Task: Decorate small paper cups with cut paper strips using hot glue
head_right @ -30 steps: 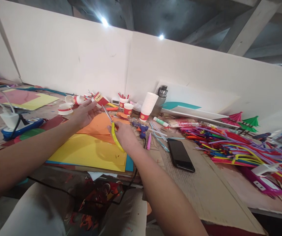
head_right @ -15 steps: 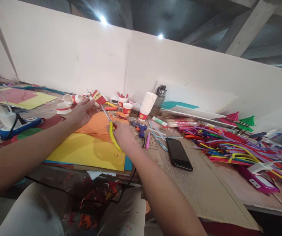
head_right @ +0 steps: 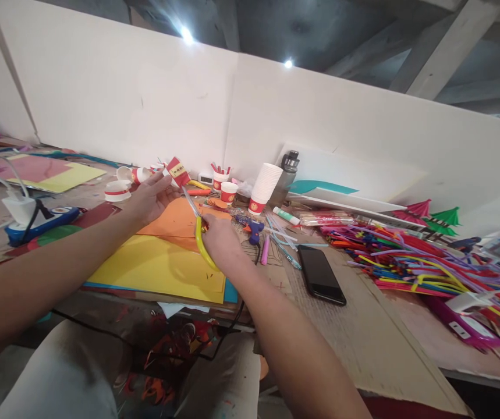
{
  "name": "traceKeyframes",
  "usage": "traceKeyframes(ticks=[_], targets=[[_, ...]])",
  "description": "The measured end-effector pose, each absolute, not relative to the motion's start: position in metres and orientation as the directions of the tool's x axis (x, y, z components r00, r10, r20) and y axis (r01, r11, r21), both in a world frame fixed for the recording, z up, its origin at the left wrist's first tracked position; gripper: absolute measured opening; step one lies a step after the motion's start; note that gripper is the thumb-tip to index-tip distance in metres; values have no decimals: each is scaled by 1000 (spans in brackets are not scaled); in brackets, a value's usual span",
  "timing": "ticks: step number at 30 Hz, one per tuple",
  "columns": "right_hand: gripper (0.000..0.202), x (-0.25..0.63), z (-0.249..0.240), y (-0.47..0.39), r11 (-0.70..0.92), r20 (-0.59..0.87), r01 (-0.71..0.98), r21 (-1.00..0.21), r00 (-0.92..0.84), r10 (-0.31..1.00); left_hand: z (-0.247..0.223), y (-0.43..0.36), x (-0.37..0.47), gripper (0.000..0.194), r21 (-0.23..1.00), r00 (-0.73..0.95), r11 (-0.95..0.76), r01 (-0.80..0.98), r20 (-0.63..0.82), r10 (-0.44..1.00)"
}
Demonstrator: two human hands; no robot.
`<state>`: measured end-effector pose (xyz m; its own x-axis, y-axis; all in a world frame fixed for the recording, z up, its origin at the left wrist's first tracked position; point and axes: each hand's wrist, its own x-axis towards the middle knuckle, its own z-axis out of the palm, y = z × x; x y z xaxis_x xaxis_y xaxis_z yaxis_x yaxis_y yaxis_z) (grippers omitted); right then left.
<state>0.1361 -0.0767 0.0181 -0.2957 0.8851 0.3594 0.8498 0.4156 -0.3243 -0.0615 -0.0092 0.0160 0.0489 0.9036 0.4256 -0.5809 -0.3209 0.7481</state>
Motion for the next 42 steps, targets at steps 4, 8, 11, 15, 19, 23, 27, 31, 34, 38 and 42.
traceKeyframes(ticks=[4,8,11,15,19,23,27,31,34,38,42], targets=[[21,135,19,-77,396,352,857,-331,-277,894,15,-7,-63,24,745,58,-322,-584,433,899],[19,136,20,-79,423,366,836,-349,-294,883,15,-7,-63,28,752,55,-328,-571,434,899],[23,138,20,-81,462,380,806,-369,-323,867,15,-8,-63,26,749,61,-320,-581,431,900],[28,140,20,-83,481,374,769,-421,-336,865,14,-5,-63,23,729,34,-304,-613,408,912],[29,140,21,-84,468,324,750,-468,-348,880,13,-1,-66,22,749,-16,-254,-612,310,951],[29,139,23,-85,488,314,718,-497,-375,872,14,0,-67,25,774,-47,-209,-597,226,973],[33,140,21,-83,493,324,685,-536,-373,870,18,-6,-63,29,799,34,-144,-584,201,979],[35,141,17,-79,495,350,686,-533,-354,867,17,-8,-61,28,801,62,-140,-583,215,975],[36,141,15,-77,486,346,685,-543,-344,873,15,-6,-63,27,817,67,-169,-551,245,967],[36,141,17,-77,478,332,668,-570,-345,878,14,-6,-66,27,848,64,-247,-469,311,948],[38,142,21,-80,475,315,662,-579,-356,880,14,-8,-64,26,856,73,-229,-464,295,953]])
